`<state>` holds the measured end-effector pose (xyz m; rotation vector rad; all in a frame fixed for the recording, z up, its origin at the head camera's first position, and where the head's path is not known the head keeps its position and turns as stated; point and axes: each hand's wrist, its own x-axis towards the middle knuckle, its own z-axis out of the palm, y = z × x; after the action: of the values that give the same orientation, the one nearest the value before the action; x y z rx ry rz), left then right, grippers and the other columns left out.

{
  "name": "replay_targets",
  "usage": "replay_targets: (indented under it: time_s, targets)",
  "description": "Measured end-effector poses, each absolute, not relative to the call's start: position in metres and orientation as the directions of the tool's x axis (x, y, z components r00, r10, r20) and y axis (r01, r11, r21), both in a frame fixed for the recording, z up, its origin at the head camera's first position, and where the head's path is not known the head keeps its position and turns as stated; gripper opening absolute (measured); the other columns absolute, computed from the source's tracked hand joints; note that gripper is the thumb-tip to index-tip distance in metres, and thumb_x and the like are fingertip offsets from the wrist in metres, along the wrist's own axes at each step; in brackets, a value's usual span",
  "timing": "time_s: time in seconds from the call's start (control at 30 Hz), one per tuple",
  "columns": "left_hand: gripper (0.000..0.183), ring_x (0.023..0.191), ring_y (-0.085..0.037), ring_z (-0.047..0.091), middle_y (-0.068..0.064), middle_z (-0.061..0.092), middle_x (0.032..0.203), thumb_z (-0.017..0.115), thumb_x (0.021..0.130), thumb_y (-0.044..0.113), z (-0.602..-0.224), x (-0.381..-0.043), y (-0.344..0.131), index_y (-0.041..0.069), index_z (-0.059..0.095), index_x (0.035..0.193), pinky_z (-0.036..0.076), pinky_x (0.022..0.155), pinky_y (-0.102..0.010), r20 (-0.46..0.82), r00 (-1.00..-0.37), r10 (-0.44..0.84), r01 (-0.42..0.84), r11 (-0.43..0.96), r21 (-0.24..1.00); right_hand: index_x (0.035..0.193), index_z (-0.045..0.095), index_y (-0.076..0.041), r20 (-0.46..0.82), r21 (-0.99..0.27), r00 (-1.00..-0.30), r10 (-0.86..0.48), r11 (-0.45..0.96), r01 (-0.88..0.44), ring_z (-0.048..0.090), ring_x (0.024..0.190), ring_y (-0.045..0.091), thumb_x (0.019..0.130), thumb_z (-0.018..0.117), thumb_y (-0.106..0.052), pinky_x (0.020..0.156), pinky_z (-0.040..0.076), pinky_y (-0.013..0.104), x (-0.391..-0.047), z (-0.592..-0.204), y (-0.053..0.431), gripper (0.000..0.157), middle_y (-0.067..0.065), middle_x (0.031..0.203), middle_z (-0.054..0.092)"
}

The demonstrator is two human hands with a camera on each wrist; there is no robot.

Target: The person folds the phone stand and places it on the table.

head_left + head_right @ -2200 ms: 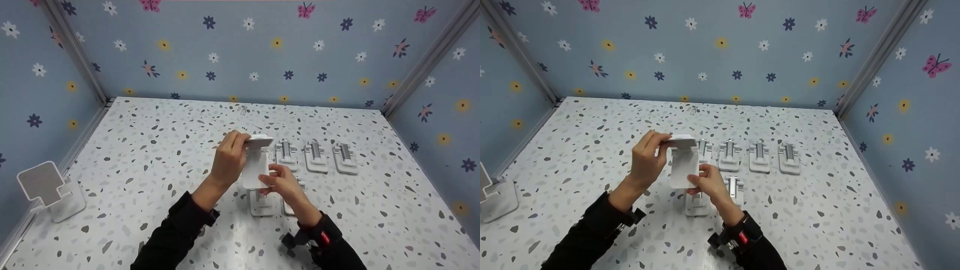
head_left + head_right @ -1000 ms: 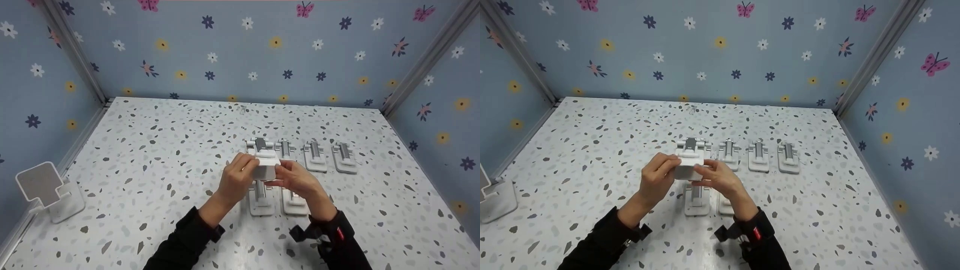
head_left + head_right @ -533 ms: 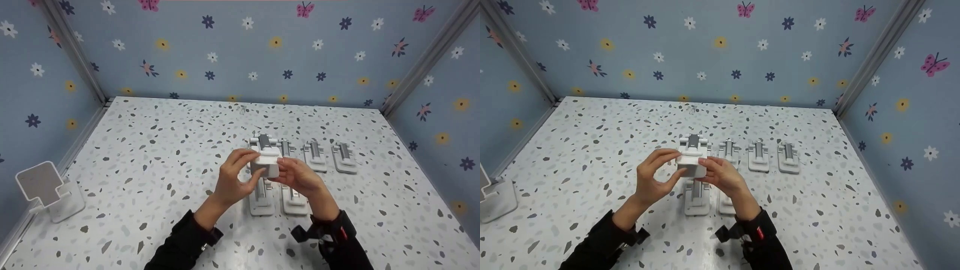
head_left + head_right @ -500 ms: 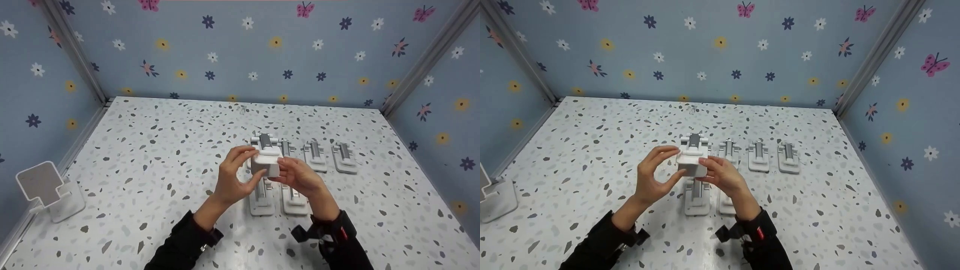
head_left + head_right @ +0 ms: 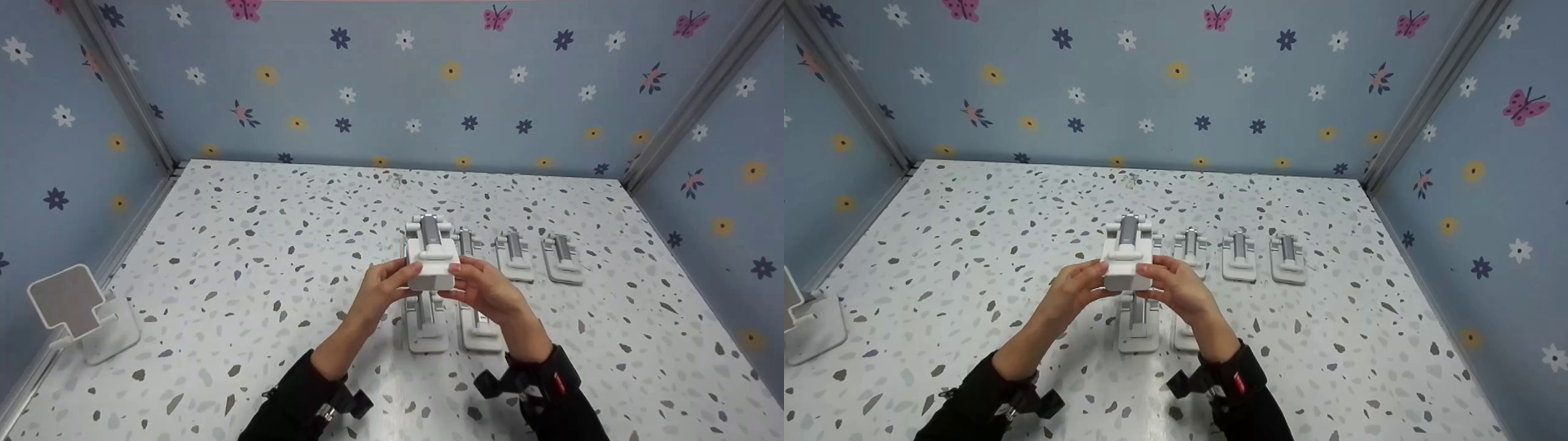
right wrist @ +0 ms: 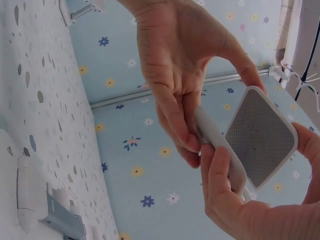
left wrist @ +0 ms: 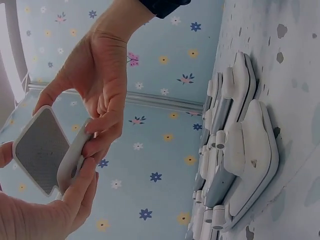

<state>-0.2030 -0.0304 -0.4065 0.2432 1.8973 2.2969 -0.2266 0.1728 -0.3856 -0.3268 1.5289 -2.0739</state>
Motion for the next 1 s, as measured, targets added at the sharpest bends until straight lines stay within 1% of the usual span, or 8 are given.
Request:
replay_targets:
  time_s: [0.1, 0.2, 0.27, 0.53, 0.7, 0.77, 0.9, 1.0]
  targets:
    - [0.053, 0.098, -0.019, 0.068, -0.030, 0.062, 0.123, 0.058, 0.091, 0.020, -0.4046, -0.2012, -0.0314, -0.016, 0.051, 0.130, 0.058, 0.089, -0.033, 0.012, -0.980, 0.198, -0.031, -0.210, 0.977, 0.123, 0.042, 0.006, -0.102, -0.941, -0.829, -0.549, -0.218, 0.260, 0.067, 0.096, 0.012, 0.092, 0.065, -0.017, 0.088, 0.055, 0.025, -0.2260, -0.3867, 0.1709, 0.045, 0.002, 0.102, 0.066]
    - [0.052, 0.096, -0.020, 0.069, -0.030, 0.061, 0.125, 0.061, 0.090, 0.017, -0.4034, -0.1990, -0.0329, -0.015, 0.052, 0.130, 0.058, 0.088, -0.034, 0.005, -0.986, 0.168, -0.035, -0.234, 0.972, 0.128, 0.037, 0.011, -0.085, -0.942, -0.831, -0.550, -0.227, 0.247, 0.068, 0.096, 0.012, 0.093, 0.064, -0.015, 0.088, 0.055, 0.024, -0.2248, -0.3862, 0.1685, 0.051, 0.003, 0.103, 0.066]
    - [0.052, 0.095, -0.020, 0.069, -0.031, 0.061, 0.125, 0.062, 0.090, 0.015, -0.4033, -0.1980, -0.0338, -0.015, 0.052, 0.130, 0.059, 0.087, -0.034, 0.007, -0.989, 0.150, -0.031, -0.246, 0.969, 0.130, 0.035, 0.013, -0.083, -0.942, -0.833, -0.547, -0.228, 0.244, 0.068, 0.096, 0.013, 0.094, 0.062, -0.013, 0.088, 0.056, 0.024, -0.2240, -0.3856, 0.1671, 0.052, 0.003, 0.104, 0.065]
    - [0.051, 0.089, -0.013, 0.069, -0.033, 0.062, 0.120, 0.062, 0.087, 0.007, -0.4054, -0.1959, -0.0367, -0.019, 0.050, 0.130, 0.059, 0.083, -0.030, 0.002, -0.990, 0.140, -0.039, -0.286, 0.958, 0.130, 0.036, 0.016, -0.108, -0.957, -0.849, -0.518, -0.178, 0.231, 0.067, 0.095, 0.012, 0.094, 0.052, 0.002, 0.087, 0.056, 0.022, -0.2223, -0.3869, 0.1644, 0.042, 0.005, 0.105, 0.062]
    - [0.049, 0.086, -0.012, 0.069, -0.035, 0.062, 0.119, 0.061, 0.086, 0.000, -0.4070, -0.1961, -0.0369, -0.020, 0.049, 0.129, 0.059, 0.079, -0.024, -0.013, -0.992, 0.125, -0.048, -0.280, 0.959, 0.126, 0.043, 0.012, -0.101, -0.961, -0.849, -0.519, -0.171, 0.219, 0.068, 0.092, 0.013, 0.091, 0.054, 0.007, 0.084, 0.057, 0.022, -0.2233, -0.3901, 0.1645, 0.037, 0.004, 0.100, 0.066]
    - [0.048, 0.086, -0.013, 0.069, -0.037, 0.061, 0.119, 0.061, 0.086, -0.003, -0.4065, -0.1958, -0.0369, -0.020, 0.049, 0.129, 0.059, 0.078, -0.024, -0.015, -0.993, 0.120, -0.047, -0.274, 0.960, 0.124, 0.045, 0.010, -0.093, -0.963, -0.848, -0.522, -0.169, 0.210, 0.068, 0.091, 0.013, 0.090, 0.055, 0.008, 0.083, 0.057, 0.023, -0.2233, -0.3909, 0.1643, 0.036, 0.004, 0.099, 0.067]
    - [0.047, 0.087, -0.014, 0.069, -0.037, 0.060, 0.118, 0.061, 0.086, -0.007, -0.4053, -0.1954, -0.0376, -0.020, 0.049, 0.129, 0.060, 0.078, -0.024, -0.020, -0.993, 0.119, -0.050, -0.251, 0.967, 0.125, 0.045, 0.012, -0.078, -0.968, -0.845, -0.529, -0.162, 0.191, 0.068, 0.091, 0.014, 0.088, 0.055, 0.010, 0.084, 0.058, 0.025, -0.2231, -0.3926, 0.1637, 0.038, 0.004, 0.098, 0.067]
    - [0.048, 0.089, -0.015, 0.070, -0.036, 0.061, 0.118, 0.061, 0.086, -0.006, -0.4055, -0.1953, -0.0395, -0.019, 0.048, 0.130, 0.059, 0.080, -0.025, -0.019, -0.990, 0.142, -0.052, -0.229, 0.972, 0.126, 0.043, 0.013, -0.078, -0.968, -0.844, -0.531, -0.162, 0.191, 0.068, 0.091, 0.014, 0.088, 0.053, 0.011, 0.084, 0.058, 0.026, -0.2230, -0.3949, 0.1634, 0.039, 0.004, 0.098, 0.067]
